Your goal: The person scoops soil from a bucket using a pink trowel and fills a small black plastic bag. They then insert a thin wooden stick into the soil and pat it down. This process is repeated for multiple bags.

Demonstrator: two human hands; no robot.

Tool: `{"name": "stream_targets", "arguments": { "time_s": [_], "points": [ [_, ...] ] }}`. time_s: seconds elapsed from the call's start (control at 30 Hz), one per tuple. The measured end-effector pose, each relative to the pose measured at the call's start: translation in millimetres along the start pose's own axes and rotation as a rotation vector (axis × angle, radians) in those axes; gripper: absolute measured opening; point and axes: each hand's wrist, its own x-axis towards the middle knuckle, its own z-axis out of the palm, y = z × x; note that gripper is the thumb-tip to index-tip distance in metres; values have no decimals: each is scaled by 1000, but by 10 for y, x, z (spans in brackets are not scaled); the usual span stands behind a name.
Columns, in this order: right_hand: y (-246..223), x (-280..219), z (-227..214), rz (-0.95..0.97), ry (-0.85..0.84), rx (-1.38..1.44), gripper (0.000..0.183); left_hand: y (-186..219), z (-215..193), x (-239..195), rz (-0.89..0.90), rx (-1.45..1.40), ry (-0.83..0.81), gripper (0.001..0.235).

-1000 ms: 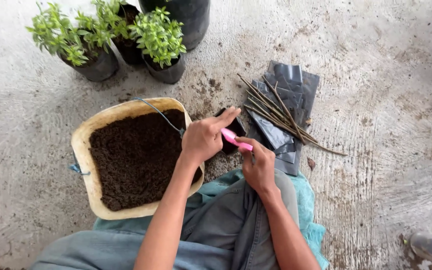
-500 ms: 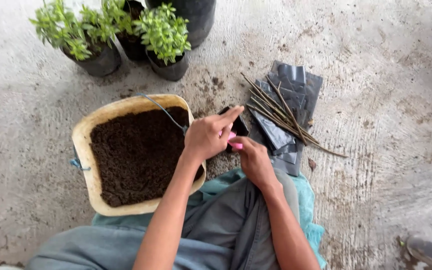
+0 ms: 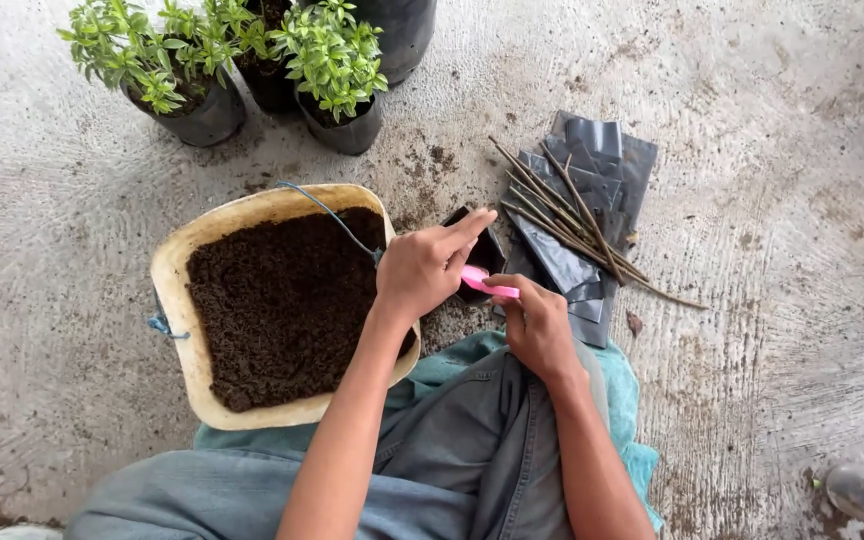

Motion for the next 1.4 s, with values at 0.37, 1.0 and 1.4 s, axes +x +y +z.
{"name": "stream_targets", "arguments": {
  "time_s": [0.37, 1.0, 1.4],
  "points": [
    [17, -47, -50, 73, 239, -193, 19, -47, 115, 4, 24, -29, 102, 38],
    [-7, 213, 132, 198, 440, 25, 23, 123, -150, 28, -1, -213, 99, 20],
    [240, 353, 86, 136, 244, 184, 16, 113, -147, 30, -15, -253, 81, 18]
  ]
}}
